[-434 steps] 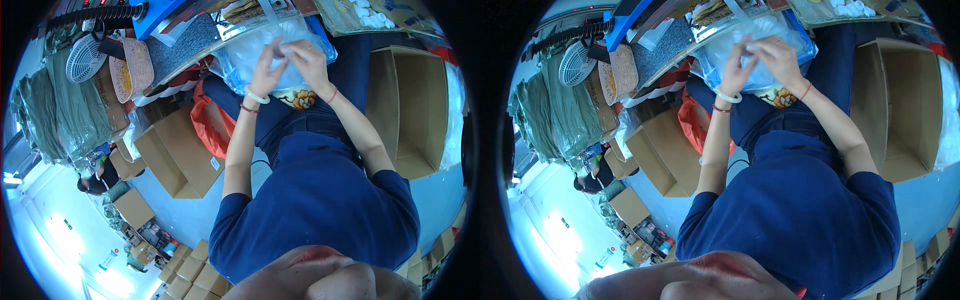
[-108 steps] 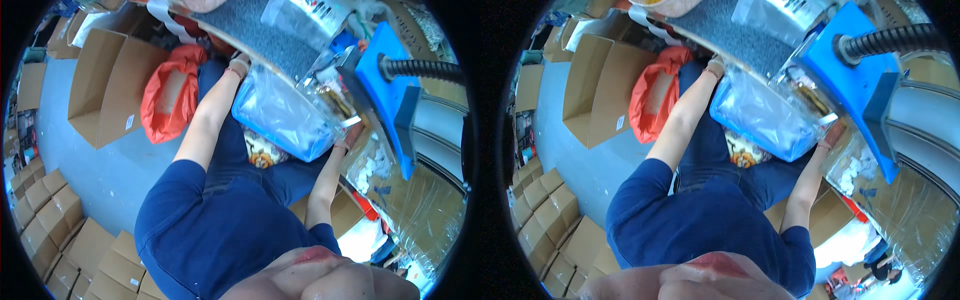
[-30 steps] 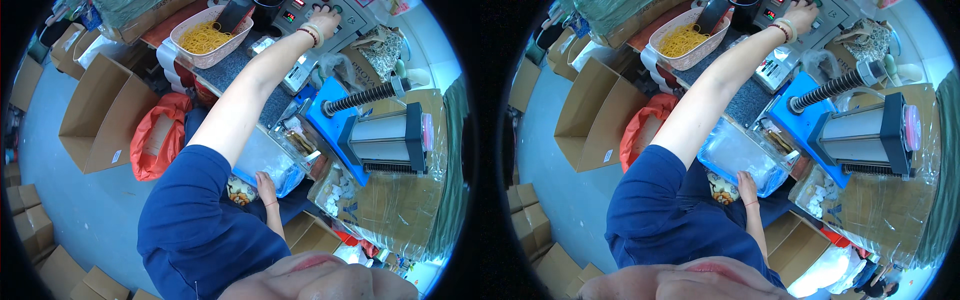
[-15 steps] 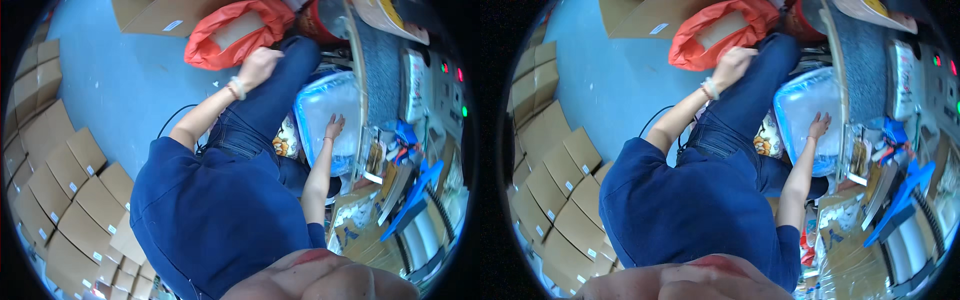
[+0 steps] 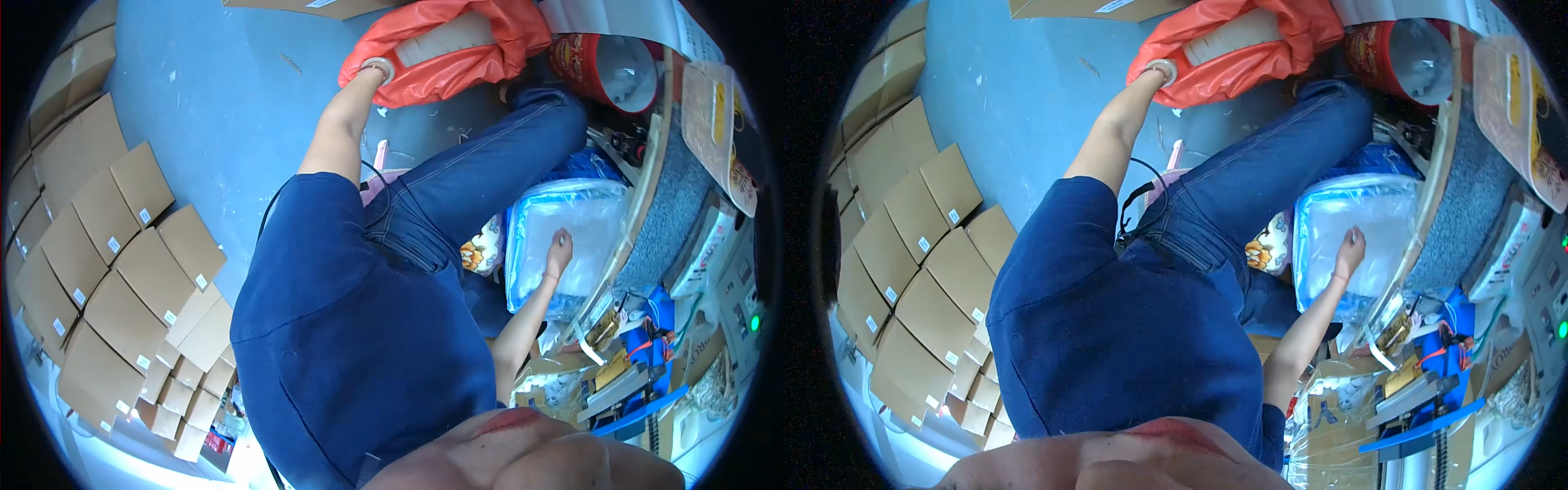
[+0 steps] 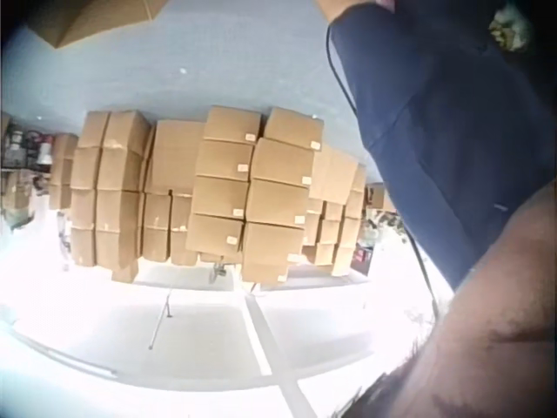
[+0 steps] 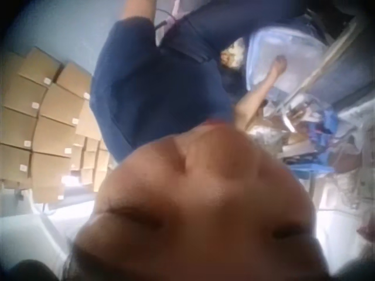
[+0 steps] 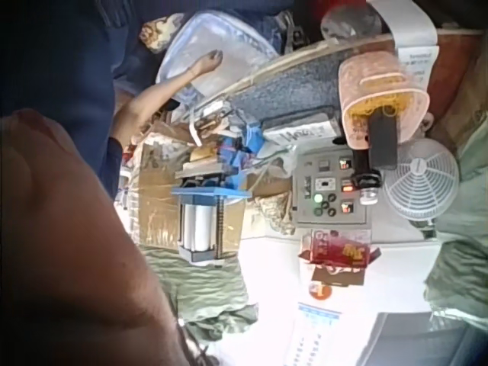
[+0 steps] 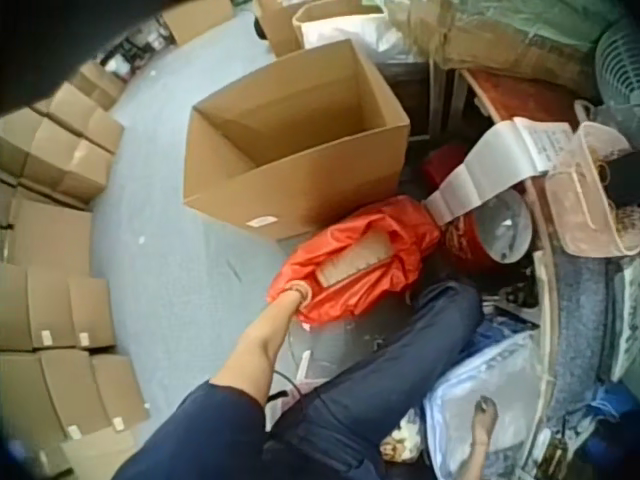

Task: Sealing plastic bags using a heat sealing machine in a factory setting.

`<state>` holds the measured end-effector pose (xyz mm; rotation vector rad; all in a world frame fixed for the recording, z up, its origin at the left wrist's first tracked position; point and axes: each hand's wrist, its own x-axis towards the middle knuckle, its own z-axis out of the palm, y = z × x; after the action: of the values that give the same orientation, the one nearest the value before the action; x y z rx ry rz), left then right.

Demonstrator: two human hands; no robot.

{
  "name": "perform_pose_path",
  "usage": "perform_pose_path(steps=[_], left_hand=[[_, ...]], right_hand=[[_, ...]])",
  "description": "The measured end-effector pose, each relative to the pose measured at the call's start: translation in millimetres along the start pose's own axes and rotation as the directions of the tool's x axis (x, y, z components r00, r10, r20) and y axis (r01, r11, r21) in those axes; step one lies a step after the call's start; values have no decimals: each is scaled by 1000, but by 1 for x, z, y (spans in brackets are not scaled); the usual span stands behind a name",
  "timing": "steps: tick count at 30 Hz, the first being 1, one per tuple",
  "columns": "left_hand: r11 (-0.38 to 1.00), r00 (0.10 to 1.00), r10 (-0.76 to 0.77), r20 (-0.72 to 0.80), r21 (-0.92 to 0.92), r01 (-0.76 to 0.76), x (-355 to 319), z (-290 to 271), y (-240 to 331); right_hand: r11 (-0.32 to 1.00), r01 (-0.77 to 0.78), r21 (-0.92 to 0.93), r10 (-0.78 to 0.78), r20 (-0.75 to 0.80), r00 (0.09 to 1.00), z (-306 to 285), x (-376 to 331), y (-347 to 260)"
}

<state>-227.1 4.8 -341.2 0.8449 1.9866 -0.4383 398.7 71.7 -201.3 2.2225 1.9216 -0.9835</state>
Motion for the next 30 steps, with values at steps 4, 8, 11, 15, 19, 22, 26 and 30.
perform_pose_path(steps=[4, 8, 11, 15, 19, 22, 26, 30], left_hand=[[948, 997, -73, -14, -310, 65, 46, 14, -7], [827, 968, -222, -117, -549, 123, 114, 60, -8], [588, 919, -346, -190, -807, 55, 151, 95, -10], [403, 955, -292, -54, -912, 72, 161, 109, -14], [349, 953, -300, -33, -934, 77, 135, 105, -16], [318, 954, -300, -17, -945, 83, 116, 104, -16], [286, 955, -295, -11, -955, 77, 106, 103, -13], [272, 957, -288, -16, -960, 66, 110, 101, -9]], right_hand=[[986, 64, -157, -67, -12, 998, 0, -27, -3], [992, 18, -127, -17, 13, 1000, 7, -34, -16], [992, 9, -122, -1, 60, 998, 10, -35, -23], [991, 14, -137, 1, 107, 994, 12, -36, -21], [988, 33, -154, -13, 128, 992, 17, -36, -17], [991, 56, -124, -45, 88, 995, 20, -38, -16], [990, 48, -129, -31, 130, 991, 21, -42, -17], [992, 9, -128, 13, 172, 985, 21, -46, -19]])
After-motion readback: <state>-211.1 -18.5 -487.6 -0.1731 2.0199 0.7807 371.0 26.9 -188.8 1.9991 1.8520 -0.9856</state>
